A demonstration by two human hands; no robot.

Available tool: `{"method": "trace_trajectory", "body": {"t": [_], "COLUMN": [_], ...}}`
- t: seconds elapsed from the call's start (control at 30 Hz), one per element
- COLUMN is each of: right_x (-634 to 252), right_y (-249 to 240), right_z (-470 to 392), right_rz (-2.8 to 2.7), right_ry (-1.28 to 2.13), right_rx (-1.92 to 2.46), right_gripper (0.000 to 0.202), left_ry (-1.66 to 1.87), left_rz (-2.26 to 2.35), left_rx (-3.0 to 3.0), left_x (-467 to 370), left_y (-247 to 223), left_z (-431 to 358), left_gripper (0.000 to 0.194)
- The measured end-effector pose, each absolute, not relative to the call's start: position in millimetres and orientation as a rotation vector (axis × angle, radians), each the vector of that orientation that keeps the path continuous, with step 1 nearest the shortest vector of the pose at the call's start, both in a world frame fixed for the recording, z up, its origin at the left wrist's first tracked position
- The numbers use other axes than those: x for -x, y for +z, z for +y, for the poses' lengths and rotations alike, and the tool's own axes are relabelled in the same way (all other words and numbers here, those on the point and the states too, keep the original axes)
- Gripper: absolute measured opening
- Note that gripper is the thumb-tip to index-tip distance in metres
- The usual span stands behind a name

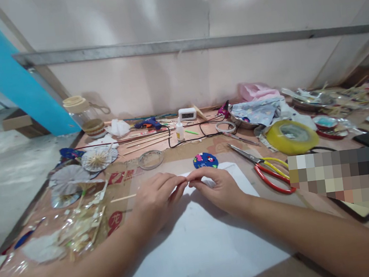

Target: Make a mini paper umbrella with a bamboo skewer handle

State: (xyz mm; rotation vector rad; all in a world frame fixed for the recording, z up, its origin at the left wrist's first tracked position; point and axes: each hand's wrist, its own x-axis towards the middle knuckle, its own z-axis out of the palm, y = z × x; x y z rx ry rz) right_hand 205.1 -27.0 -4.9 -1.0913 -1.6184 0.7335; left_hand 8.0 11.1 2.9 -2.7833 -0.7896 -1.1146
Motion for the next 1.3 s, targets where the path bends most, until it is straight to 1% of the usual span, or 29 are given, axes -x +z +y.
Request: {"method": "trace_trajectory", "body": {"t": [0.13, 0.23, 0.27, 0.33, 0.4, 0.53, 0.63, 0.73, 0.8, 0.93, 1.1, 1.3], "right_x": [-205.1, -204.9, -204.9, -205.0, -205.1, -204.9, -204.4, -204.6, -205.4, -208.0, -207.5, -203.7], "right_y": [-4.6, -5.7, -6.2, -6.8, -6.7, -4.9, -4.6, -5.6, -6.1, -6.5, -8.6, -11.1], "right_z": [-27.3, -28.2, -28.4, -28.5, -28.1, -27.4, -27.5, -27.9, -28.2, -27.5, -25.2, -25.7], "right_rz": [-1.64, -1.585, -1.554, -1.514, -1.529, -1.574, -1.557, -1.559, -1.54, -1.477, -1.452, -1.51], "right_ry": [0.745, 0.748, 0.749, 0.755, 0.746, 0.688, 0.673, 0.679, 0.697, 0.817, 0.895, 0.839], "right_rx": [1.077, 1.127, 1.151, 1.175, 1.149, 1.109, 1.111, 1.095, 1.099, 1.083, 1.089, 1.11], "right_gripper": [0.016, 0.004, 0.004, 0.013, 0.014, 0.004, 0.002, 0.005, 0.005, 0.016, 0.023, 0.019], "left_ry": [-1.126, -1.131, -1.129, -1.121, -1.13, -1.147, -1.156, -1.16, -1.167, -1.21, -1.189, -1.118], "left_rz": [-0.817, -0.838, -0.849, -0.875, -0.871, -0.837, -0.833, -0.833, -0.829, -0.833, -0.827, -0.786], "left_rx": [2.78, 2.79, 2.793, 2.794, 2.786, 2.776, 2.769, 2.763, 2.768, 2.761, 2.776, 2.793], "left_x": [-8.8, -9.0, -8.8, -8.5, -8.4, -9.3, -9.9, -9.9, -9.8, -10.2, -10.9, -12.4], "left_y": [3.4, 4.3, 4.4, 4.5, 4.4, 3.4, 1.8, 0.9, 1.7, 5.1, 4.3, 4.0], "left_z": [10.4, 10.4, 10.5, 11.0, 11.2, 10.6, 10.4, 11.3, 12.2, 13.2, 13.4, 12.3], "left_gripper": [0.008, 0.008, 0.009, 0.01, 0.01, 0.008, 0.009, 0.01, 0.007, 0.004, 0.003, 0.002]}}
